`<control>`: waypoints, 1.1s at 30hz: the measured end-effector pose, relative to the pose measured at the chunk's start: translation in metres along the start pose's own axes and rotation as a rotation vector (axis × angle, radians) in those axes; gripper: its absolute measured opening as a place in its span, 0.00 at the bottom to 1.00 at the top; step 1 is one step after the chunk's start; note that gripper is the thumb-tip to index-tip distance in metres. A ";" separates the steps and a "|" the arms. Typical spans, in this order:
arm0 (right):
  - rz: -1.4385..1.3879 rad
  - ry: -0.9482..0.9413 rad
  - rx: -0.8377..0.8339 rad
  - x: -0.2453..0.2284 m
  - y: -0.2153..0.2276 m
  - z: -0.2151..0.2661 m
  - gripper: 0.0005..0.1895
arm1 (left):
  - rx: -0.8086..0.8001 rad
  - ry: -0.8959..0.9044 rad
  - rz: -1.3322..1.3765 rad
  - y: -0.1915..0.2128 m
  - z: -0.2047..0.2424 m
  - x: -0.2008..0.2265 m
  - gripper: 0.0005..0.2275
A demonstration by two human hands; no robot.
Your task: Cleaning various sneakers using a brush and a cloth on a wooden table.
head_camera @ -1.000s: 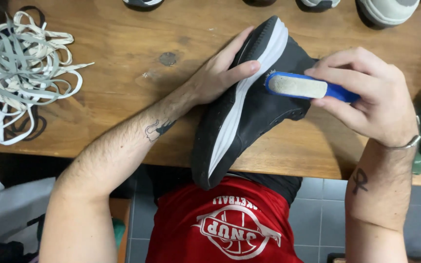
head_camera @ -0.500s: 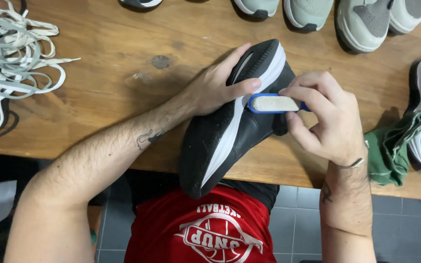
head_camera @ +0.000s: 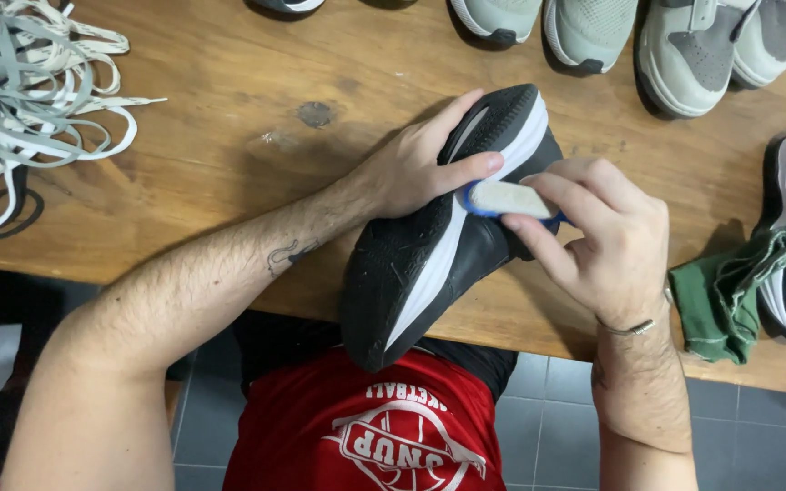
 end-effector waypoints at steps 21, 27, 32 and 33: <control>-0.379 0.151 -0.114 -0.014 -0.001 0.002 0.14 | -0.029 0.008 -0.030 0.002 0.002 0.005 0.43; -0.482 0.226 -0.120 -0.006 -0.011 0.000 0.16 | -0.071 -0.036 -0.034 0.000 0.001 0.004 0.45; -0.320 0.071 -0.035 0.007 -0.002 -0.002 0.15 | -0.081 -0.024 -0.007 -0.001 0.002 0.004 0.45; -0.270 0.035 -0.001 0.010 0.000 -0.002 0.14 | -0.079 -0.035 -0.010 0.000 0.001 0.005 0.45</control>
Point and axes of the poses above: each hand's wrist, its own z-axis away from the middle knuckle, its own y-axis out of the back of the hand, x = y × z, the point moved 5 cm from there along -z, towards the middle knuckle, and after that the axes turned 10 degrees about -z, right-handed, at the moved point
